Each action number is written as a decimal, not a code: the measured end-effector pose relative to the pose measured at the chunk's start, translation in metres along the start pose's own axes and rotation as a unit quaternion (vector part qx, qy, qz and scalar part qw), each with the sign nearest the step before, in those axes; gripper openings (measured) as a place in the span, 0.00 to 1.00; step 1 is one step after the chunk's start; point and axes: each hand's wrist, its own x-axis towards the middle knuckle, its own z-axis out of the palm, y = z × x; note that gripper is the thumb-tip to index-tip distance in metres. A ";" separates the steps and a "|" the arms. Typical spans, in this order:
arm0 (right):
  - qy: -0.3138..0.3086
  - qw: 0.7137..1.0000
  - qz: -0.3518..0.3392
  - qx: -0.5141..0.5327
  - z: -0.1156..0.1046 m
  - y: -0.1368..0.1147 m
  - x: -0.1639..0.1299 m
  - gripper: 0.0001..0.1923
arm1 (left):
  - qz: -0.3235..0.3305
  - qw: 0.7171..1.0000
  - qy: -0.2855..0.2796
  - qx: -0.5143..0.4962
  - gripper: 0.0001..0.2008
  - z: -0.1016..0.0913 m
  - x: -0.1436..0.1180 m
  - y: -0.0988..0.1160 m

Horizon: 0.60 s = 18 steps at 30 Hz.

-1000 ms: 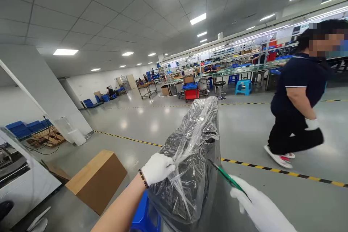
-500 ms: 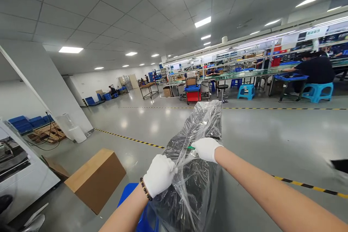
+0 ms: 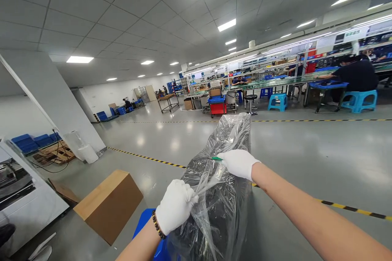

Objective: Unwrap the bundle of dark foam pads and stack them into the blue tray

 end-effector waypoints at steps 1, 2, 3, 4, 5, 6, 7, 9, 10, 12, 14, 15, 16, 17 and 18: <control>-0.004 1.000 -0.016 -0.004 0.000 -0.004 0.001 0.23 | 0.002 1.000 0.012 0.000 0.10 0.001 0.000 0.000; -0.016 0.999 -0.034 -0.009 0.002 -0.009 0.002 0.23 | 0.004 1.000 0.023 0.001 0.10 0.003 0.000 0.000; -0.033 0.998 -0.049 -0.016 0.004 -0.015 0.005 0.23 | 0.004 0.999 0.035 0.002 0.10 0.004 0.000 0.000; -0.050 0.997 -0.059 -0.022 0.007 -0.021 0.007 0.22 | 0.002 0.999 0.045 0.002 0.09 0.004 -0.001 0.000; -0.059 0.996 -0.064 -0.023 0.010 -0.025 0.009 0.22 | 0.000 0.999 0.051 0.003 0.09 0.004 -0.002 -0.001; -0.062 0.996 -0.065 -0.022 0.013 -0.028 0.010 0.21 | -0.003 0.999 0.054 0.003 0.09 0.004 -0.003 -0.002; -0.061 0.996 -0.063 -0.023 0.014 -0.029 0.010 0.21 | -0.006 0.998 0.057 0.001 0.10 0.004 -0.005 -0.002; -0.057 0.996 -0.058 -0.025 0.015 -0.024 0.008 0.21 | -0.007 0.998 0.063 -0.009 0.11 0.004 -0.008 -0.002; -0.056 0.997 -0.054 -0.026 0.014 -0.019 0.006 0.21 | -0.007 0.998 0.065 -0.015 0.11 0.003 -0.010 -0.002; -0.046 0.998 -0.045 -0.020 0.009 -0.007 0.000 0.23 | -0.008 0.997 0.067 -0.027 0.12 0.003 -0.013 0.001; -0.014 0.999 -0.041 0.008 0.004 0.004 -0.007 0.23 | -0.010 0.997 0.060 -0.048 0.15 0.000 -0.017 0.004; 0.015 0.999 -0.041 0.029 0.002 0.009 -0.010 0.23 | -0.010 0.996 0.055 -0.062 0.17 -0.003 -0.021 0.006; 0.046 0.997 -0.038 0.051 0.001 0.012 -0.013 0.21 | -0.005 0.996 0.052 -0.078 0.19 -0.007 -0.025 0.007; 0.075 0.994 -0.034 0.073 0.002 0.013 -0.016 0.20 | 0.005 0.995 0.050 -0.091 0.21 -0.011 -0.030 0.007; 0.099 0.990 -0.032 0.094 0.004 0.012 -0.019 0.19 | 0.017 0.994 0.046 -0.099 0.22 -0.015 -0.036 0.006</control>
